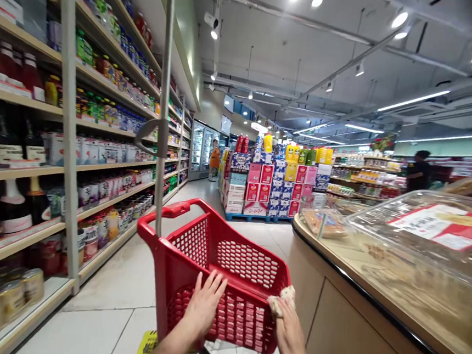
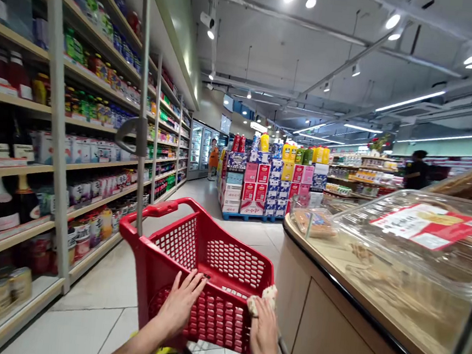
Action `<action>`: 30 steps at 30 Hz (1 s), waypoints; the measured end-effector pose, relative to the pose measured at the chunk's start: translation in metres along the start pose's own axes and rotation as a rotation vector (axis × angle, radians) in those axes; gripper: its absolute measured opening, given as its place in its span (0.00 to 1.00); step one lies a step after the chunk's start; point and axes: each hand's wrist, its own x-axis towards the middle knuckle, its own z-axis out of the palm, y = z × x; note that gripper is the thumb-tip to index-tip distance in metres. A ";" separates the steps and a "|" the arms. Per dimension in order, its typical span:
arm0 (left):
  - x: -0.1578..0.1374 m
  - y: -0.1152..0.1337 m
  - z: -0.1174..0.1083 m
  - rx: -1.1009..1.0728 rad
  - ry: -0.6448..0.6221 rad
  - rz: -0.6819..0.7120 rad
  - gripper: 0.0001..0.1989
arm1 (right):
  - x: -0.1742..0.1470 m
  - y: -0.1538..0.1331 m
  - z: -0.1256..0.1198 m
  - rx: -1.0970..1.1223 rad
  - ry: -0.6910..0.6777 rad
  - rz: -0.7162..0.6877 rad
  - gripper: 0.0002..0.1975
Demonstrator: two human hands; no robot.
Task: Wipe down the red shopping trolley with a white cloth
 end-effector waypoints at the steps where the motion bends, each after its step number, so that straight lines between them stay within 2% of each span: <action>1: 0.000 -0.008 -0.006 -0.001 0.009 0.011 0.39 | 0.004 -0.002 -0.001 -0.014 0.008 -0.005 0.24; 2: 0.000 -0.019 -0.012 0.000 0.031 0.037 0.38 | 0.009 -0.002 -0.002 -0.026 0.002 -0.015 0.23; 3: 0.000 -0.033 -0.017 0.004 0.081 -0.009 0.36 | 0.013 0.001 -0.004 -0.036 -0.011 -0.025 0.23; 4: -0.001 -0.046 -0.021 0.016 0.148 -0.112 0.33 | 0.017 0.005 -0.005 -0.046 -0.021 -0.027 0.22; 5: -0.004 -0.058 -0.023 0.025 0.227 -0.137 0.29 | 0.021 0.010 -0.006 -0.058 -0.015 -0.019 0.23; 7: -0.010 -0.074 -0.024 0.024 0.302 -0.105 0.27 | 0.027 0.019 -0.005 -0.077 0.042 0.008 0.23; 10: -0.022 -0.074 -0.025 0.012 0.268 -0.068 0.24 | 0.038 0.011 0.008 -0.060 0.161 -0.022 0.22; 12: -0.026 -0.064 -0.028 -0.001 0.182 -0.063 0.22 | 0.043 -0.017 0.023 -0.016 0.198 -0.089 0.20; 14: -0.027 -0.054 -0.033 -0.009 0.117 -0.077 0.22 | 0.044 -0.060 0.040 0.034 0.177 -0.175 0.19; 16: -0.027 -0.047 -0.038 -0.002 0.092 -0.097 0.22 | 0.040 -0.104 0.056 0.068 0.127 -0.289 0.19; 18: -0.031 -0.047 -0.043 0.028 0.084 -0.078 0.23 | 0.035 -0.127 0.066 0.065 0.093 -0.417 0.21; 19: -0.034 -0.049 -0.044 0.055 0.090 -0.069 0.23 | 0.033 -0.127 0.068 0.052 0.082 -0.461 0.23; 21: -0.044 -0.059 -0.046 0.134 0.135 -0.084 0.24 | 0.032 -0.102 0.063 0.010 0.071 -0.478 0.24; 24: -0.062 -0.074 -0.046 0.267 0.237 -0.092 0.26 | 0.036 -0.045 0.048 -0.076 0.136 -0.334 0.21; 26: -0.070 -0.078 -0.043 0.318 0.287 -0.063 0.27 | 0.039 -0.032 0.046 -0.088 0.187 -0.227 0.21; 28: -0.071 -0.075 -0.040 0.337 0.313 -0.058 0.26 | 0.039 -0.054 0.054 -0.033 0.189 -0.215 0.21; 30: -0.068 -0.068 -0.038 0.336 0.321 -0.059 0.26 | 0.036 -0.101 0.069 0.052 0.175 -0.303 0.21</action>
